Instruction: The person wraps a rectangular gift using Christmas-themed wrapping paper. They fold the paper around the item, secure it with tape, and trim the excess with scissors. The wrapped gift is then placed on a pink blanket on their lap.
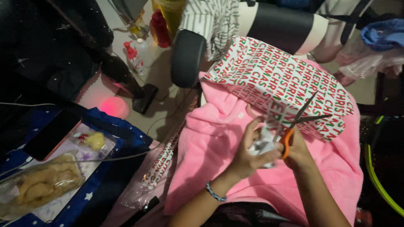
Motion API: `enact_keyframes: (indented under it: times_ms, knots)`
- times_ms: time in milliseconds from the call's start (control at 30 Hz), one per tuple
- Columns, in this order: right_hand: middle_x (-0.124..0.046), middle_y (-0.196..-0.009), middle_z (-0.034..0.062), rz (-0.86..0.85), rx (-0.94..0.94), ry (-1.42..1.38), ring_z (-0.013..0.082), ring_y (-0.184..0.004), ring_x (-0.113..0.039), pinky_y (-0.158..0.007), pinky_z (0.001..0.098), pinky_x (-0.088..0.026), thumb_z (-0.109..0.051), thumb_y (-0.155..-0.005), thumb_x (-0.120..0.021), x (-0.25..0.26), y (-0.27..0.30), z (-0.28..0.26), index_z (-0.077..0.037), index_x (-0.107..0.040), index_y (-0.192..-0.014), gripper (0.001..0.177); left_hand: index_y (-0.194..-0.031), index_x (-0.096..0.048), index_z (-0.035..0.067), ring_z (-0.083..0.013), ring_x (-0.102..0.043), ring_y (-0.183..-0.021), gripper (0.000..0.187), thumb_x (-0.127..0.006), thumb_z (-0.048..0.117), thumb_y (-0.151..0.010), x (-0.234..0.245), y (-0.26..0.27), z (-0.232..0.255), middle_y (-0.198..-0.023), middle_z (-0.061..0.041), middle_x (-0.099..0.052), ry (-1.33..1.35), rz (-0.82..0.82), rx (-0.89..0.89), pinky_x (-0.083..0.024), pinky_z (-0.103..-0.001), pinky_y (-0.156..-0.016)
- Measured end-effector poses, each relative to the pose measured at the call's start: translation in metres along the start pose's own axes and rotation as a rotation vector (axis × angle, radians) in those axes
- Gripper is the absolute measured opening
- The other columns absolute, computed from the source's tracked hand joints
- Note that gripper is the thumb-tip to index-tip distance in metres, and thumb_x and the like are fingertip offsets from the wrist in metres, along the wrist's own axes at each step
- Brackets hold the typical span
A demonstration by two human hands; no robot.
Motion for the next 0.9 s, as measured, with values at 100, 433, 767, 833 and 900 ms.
enact_keyframes:
  times_ms: [100, 433, 767, 833, 900]
  knots:
    - [-0.065, -0.097, 0.0069, 0.179, -0.131, -0.056, 0.0212, -0.086, -0.061, -0.083, 0.0463, -0.051, -0.025, -0.093, -0.078, 0.006, -0.016, 0.017, -0.008, -0.057, -0.114, 0.034, -0.120, -0.055, 0.007, -0.0101, -0.058, -0.068, 0.030, -0.071, 0.010, -0.094, 0.057, -0.011, -0.022, -0.093, -0.003, -0.059, 0.222, 0.175, 0.064, -0.049, -0.026, -0.054]
    - [-0.073, -0.081, 0.0102, 0.291, 0.067, 1.328, 0.0295, -0.071, -0.071, -0.063, 0.0432, -0.053, -0.025, -0.085, -0.083, -0.040, -0.041, 0.100, -0.009, -0.063, -0.107, 0.034, -0.105, -0.065, 0.007, -0.0076, -0.060, -0.082, 0.017, -0.064, 0.018, -0.091, 0.141, -0.001, -0.027, -0.096, 0.002, -0.064, 0.137, 0.353, -0.176, -0.051, -0.025, -0.071]
    - [-0.069, -0.079, 0.0129, 0.209, 0.208, 1.255, 0.0229, -0.068, -0.066, -0.062, 0.0371, -0.054, -0.014, -0.082, -0.087, -0.024, -0.050, 0.073, -0.002, -0.065, -0.090, 0.027, -0.084, -0.058, 0.012, -0.0052, -0.046, -0.061, 0.015, -0.066, 0.019, -0.095, 0.150, 0.003, 0.001, -0.072, 0.004, -0.049, 0.082, 0.515, 0.135, -0.037, -0.021, -0.048]
    - [-0.067, -0.082, 0.0073, 0.203, 0.049, 0.765, 0.0154, -0.068, -0.064, -0.060, 0.0311, -0.054, -0.010, -0.083, -0.084, -0.019, -0.026, 0.057, -0.002, -0.063, -0.091, 0.024, -0.081, -0.053, 0.008, -0.0054, -0.044, -0.062, 0.025, -0.071, 0.013, -0.096, 0.142, -0.001, 0.006, -0.074, 0.003, -0.046, -0.045, 0.562, 0.096, -0.037, -0.022, -0.048]
    - [-0.068, -0.083, 0.0047, 0.211, -0.018, 0.487, 0.0118, -0.067, -0.063, -0.059, 0.0275, -0.055, -0.007, -0.083, -0.081, -0.019, -0.002, 0.039, -0.004, -0.062, -0.092, 0.021, -0.078, -0.048, 0.007, -0.0089, -0.044, -0.056, 0.029, -0.074, 0.008, -0.091, 0.128, -0.005, 0.009, -0.072, 0.001, -0.044, -0.067, 0.566, 0.102, -0.039, -0.026, -0.043]
Point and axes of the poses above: each hand's wrist, its own y-axis away from the middle knuckle, its own x-axis out of the back of the hand, z = x × y, the point moved 3 cm from there along -y, towards the middle knuckle
